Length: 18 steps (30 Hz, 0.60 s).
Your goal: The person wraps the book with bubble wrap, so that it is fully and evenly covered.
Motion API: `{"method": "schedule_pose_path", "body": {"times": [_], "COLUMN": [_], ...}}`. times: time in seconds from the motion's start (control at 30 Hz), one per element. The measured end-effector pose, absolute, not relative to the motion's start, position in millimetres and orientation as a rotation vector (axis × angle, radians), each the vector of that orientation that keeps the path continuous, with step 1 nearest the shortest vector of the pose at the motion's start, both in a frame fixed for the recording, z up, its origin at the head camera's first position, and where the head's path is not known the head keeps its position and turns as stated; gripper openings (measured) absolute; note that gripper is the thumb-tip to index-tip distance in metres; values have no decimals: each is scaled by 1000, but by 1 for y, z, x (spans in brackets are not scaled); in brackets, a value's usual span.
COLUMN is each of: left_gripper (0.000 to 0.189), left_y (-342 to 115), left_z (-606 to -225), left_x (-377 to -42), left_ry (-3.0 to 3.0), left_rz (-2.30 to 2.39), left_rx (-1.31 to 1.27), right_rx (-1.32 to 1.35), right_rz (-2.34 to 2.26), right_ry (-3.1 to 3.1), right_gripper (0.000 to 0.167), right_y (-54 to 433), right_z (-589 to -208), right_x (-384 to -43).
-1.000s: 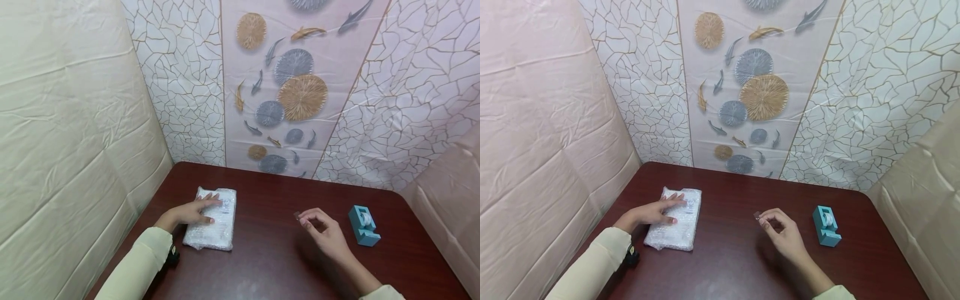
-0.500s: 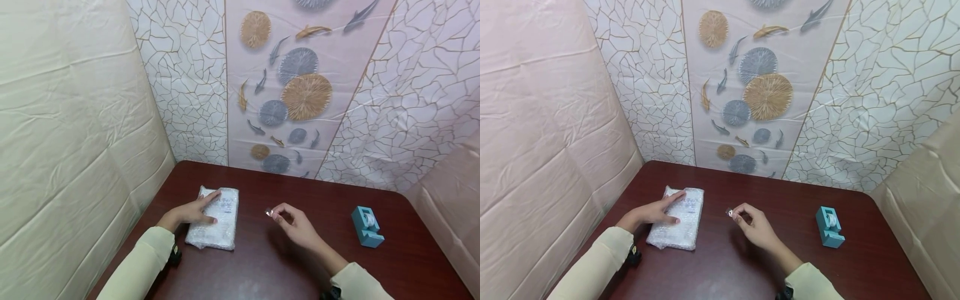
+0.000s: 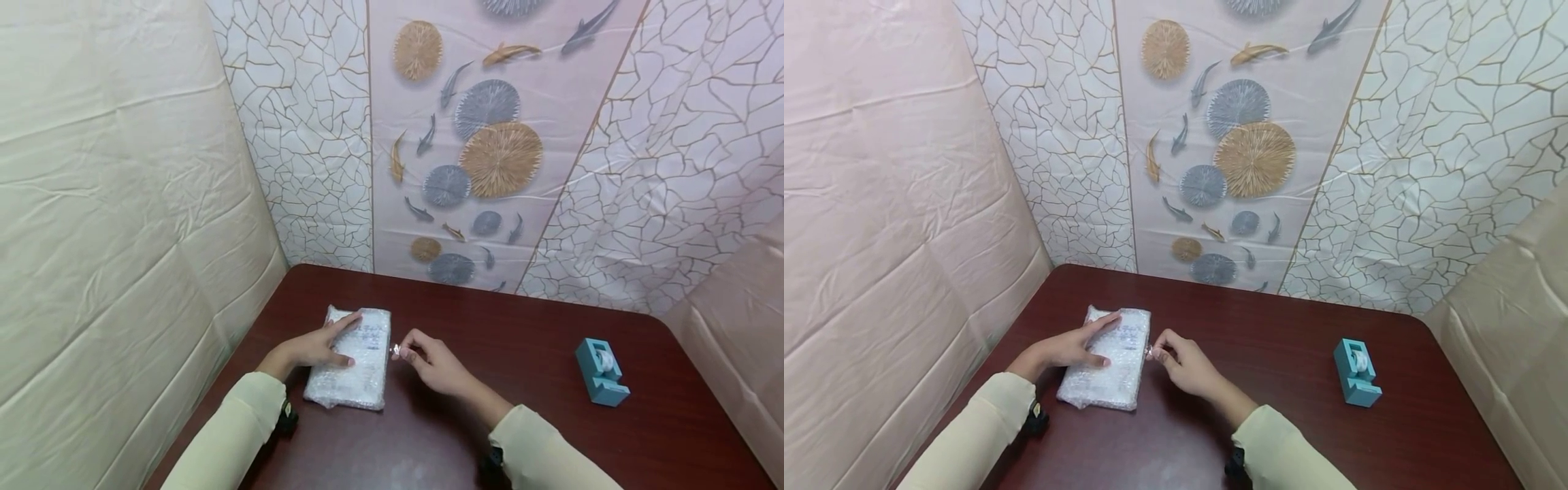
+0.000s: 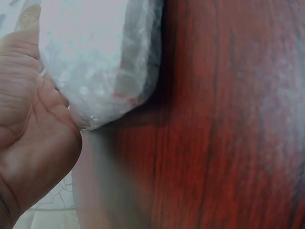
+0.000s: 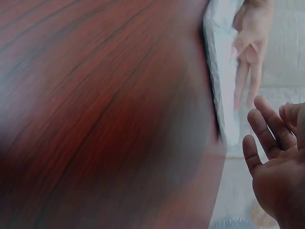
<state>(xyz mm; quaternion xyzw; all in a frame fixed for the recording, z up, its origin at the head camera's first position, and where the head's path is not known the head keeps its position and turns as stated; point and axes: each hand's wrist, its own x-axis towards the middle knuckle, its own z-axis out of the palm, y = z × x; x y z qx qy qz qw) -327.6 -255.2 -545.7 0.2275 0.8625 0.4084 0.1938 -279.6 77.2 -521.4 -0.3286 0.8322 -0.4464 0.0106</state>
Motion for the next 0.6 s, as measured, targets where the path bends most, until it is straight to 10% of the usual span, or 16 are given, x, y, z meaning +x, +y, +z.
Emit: {"method": "schedule_pose_path", "body": {"times": [0.6], "left_gripper": [108], "left_y": [-256], "left_z": [-547], "left_x": [-328], "left_ry": [2431], "left_rz": [1134], "left_rx": [631], "right_rx": [-1129], "right_rz": [-1286], "right_ry": [2551], "right_gripper": [8], "right_y": [21], "right_z": [-535], "right_x": [-289]}}
